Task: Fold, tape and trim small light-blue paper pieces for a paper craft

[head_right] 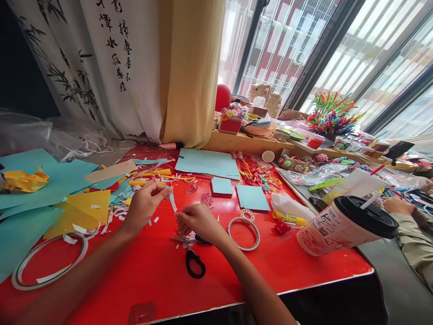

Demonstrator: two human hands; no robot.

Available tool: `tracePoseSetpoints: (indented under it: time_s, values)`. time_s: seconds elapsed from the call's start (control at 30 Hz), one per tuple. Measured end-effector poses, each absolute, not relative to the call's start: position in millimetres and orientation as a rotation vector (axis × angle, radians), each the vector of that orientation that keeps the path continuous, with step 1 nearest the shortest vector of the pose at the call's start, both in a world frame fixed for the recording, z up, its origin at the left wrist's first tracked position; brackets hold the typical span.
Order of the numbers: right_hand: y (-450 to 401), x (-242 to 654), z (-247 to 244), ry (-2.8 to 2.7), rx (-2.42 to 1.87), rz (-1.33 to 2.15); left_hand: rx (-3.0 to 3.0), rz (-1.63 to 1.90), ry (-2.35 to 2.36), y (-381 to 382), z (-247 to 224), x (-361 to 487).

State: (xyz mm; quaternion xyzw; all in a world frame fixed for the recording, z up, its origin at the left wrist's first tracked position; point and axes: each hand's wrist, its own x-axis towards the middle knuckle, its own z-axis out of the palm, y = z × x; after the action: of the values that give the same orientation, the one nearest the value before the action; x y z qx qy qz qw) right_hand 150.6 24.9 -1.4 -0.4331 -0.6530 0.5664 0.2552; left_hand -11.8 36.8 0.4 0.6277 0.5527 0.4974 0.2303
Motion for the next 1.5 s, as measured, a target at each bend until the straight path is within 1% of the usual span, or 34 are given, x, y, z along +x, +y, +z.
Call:
tracePoseSetpoints:
  time_s: [0.17,0.4,0.5,0.57,0.63,0.83,0.93,1.0,1.27,1.5]
  values:
    - [25.6,147.0,-2.9,-1.799,-1.252,1.042,1.713,1.205,1.453,32.8,-1.6,-7.4]
    - [25.1,141.5,-9.7,-2.099,-1.38,0.505,1.87,1.174,1.515,29.6,-5.5,0.0]
    - [24.6,141.1,-10.6,-2.206,-1.374,0.316,1.974,1.165,1.531,30.4,-8.9,-0.4]
    - [24.2,141.6,-9.5,-2.231,-1.365,0.279,2.044,1.167,1.54,31.1,-12.0,-0.6]
    - [24.2,143.0,-7.3,-2.22,-1.349,0.371,2.098,1.167,1.538,32.3,-15.6,-0.7]
    - [29.0,151.1,-3.2,-2.068,-1.269,0.902,2.135,1.2,1.555,35.2,-19.9,-0.6]
    - [33.7,154.6,-5.2,-1.975,-1.209,1.223,1.995,1.179,1.537,34.3,-14.8,-1.0]
    - [36.2,155.8,-6.9,-1.904,-1.165,1.36,1.859,1.179,1.515,33.8,-11.2,-2.0]
    - [37.3,154.0,-10.6,-1.789,-1.118,1.463,1.609,1.22,1.426,35.8,-10.2,-5.1]
    - [35.8,149.8,-12.0,-1.711,-1.16,1.517,1.546,1.251,1.408,34.6,-8.6,-2.7]
